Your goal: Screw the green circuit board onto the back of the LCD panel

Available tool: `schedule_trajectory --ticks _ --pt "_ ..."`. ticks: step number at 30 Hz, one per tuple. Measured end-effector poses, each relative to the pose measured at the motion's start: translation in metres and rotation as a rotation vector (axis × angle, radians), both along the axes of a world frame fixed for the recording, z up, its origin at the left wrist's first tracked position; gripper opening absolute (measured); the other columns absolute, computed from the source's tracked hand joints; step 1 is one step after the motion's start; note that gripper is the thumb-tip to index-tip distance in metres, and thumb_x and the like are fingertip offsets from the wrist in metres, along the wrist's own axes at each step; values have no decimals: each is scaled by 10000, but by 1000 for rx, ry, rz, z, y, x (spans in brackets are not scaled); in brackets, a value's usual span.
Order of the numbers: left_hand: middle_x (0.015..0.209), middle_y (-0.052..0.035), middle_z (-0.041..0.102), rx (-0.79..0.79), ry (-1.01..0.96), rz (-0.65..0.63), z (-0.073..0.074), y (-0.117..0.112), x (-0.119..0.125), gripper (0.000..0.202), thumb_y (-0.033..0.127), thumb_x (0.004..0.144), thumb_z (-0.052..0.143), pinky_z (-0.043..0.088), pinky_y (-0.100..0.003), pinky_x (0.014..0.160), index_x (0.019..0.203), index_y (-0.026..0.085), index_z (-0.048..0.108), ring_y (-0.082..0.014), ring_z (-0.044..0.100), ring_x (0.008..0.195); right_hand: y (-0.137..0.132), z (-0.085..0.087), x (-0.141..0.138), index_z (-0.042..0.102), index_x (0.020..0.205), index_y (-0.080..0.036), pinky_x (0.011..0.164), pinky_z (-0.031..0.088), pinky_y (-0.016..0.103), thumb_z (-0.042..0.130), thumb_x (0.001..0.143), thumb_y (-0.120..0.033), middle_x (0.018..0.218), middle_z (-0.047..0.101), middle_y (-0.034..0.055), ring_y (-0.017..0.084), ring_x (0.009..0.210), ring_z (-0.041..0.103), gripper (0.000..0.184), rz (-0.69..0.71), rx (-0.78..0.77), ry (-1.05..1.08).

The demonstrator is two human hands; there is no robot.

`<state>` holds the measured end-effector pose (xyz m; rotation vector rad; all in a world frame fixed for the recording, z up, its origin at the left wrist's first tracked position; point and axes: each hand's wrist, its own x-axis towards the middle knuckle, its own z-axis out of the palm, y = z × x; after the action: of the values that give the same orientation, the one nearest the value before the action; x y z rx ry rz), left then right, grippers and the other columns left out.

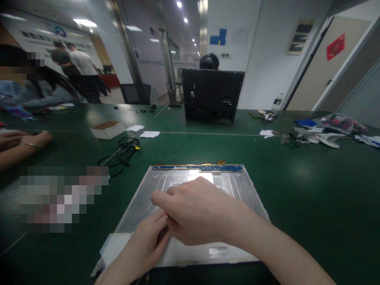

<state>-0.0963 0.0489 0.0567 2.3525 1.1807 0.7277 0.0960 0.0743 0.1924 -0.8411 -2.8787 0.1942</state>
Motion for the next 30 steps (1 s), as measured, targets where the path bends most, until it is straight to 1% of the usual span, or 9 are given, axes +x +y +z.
schedule_trajectory --ticks 2,5,8,14,17,21,26,30 --pt "949 -73 616 7 -7 7 -1 0 0 193 101 862 428 492 -326 739 940 198 576 -226 588 892 1 0 1 515 936 -197 508 224 286 498 871 -242 776 628 -2 126 619 499 80 -3 9 -4" --pt "984 -82 618 17 -23 12 -3 0 0 215 108 868 432 497 -344 787 998 199 577 -231 587 918 2 -1 1 541 899 -203 509 212 287 521 894 -296 735 622 -11 120 606 493 96 -19 17 -20" --pt "980 -91 620 19 -26 4 -2 0 0 215 125 879 425 498 -352 812 999 196 590 -236 587 930 2 0 0 547 893 -200 506 211 285 518 895 -279 722 616 -14 114 594 482 84 -21 23 -26" --pt "928 -79 618 7 -4 6 1 1 1 202 106 856 422 502 -339 774 920 194 592 -229 582 892 0 0 0 524 937 -189 496 208 280 498 841 -220 793 631 6 122 609 483 104 -10 28 -2" --pt "954 -81 625 21 -10 10 -2 1 0 214 100 855 434 502 -336 776 946 198 601 -229 587 915 1 0 1 538 936 -201 502 186 280 492 877 -251 758 627 2 119 593 473 90 -18 40 -20" --pt "994 -89 627 34 -21 12 -5 0 0 233 117 878 430 500 -346 804 1024 197 593 -234 591 946 3 -1 0 553 878 -205 505 174 283 522 903 -303 697 612 -10 112 578 470 106 -18 40 -33" --pt "940 -79 626 26 -13 12 -2 0 0 189 119 866 438 502 -332 774 937 195 597 -228 596 901 2 -2 -1 537 902 -193 499 185 283 486 896 -255 730 614 -1 118 582 473 81 -14 60 -3" --pt "949 -77 616 -2 -3 -4 0 0 -1 202 108 855 427 491 -339 800 941 200 585 -229 580 914 0 0 0 525 940 -187 500 211 276 501 842 -209 791 619 10 125 608 473 103 8 41 -4"
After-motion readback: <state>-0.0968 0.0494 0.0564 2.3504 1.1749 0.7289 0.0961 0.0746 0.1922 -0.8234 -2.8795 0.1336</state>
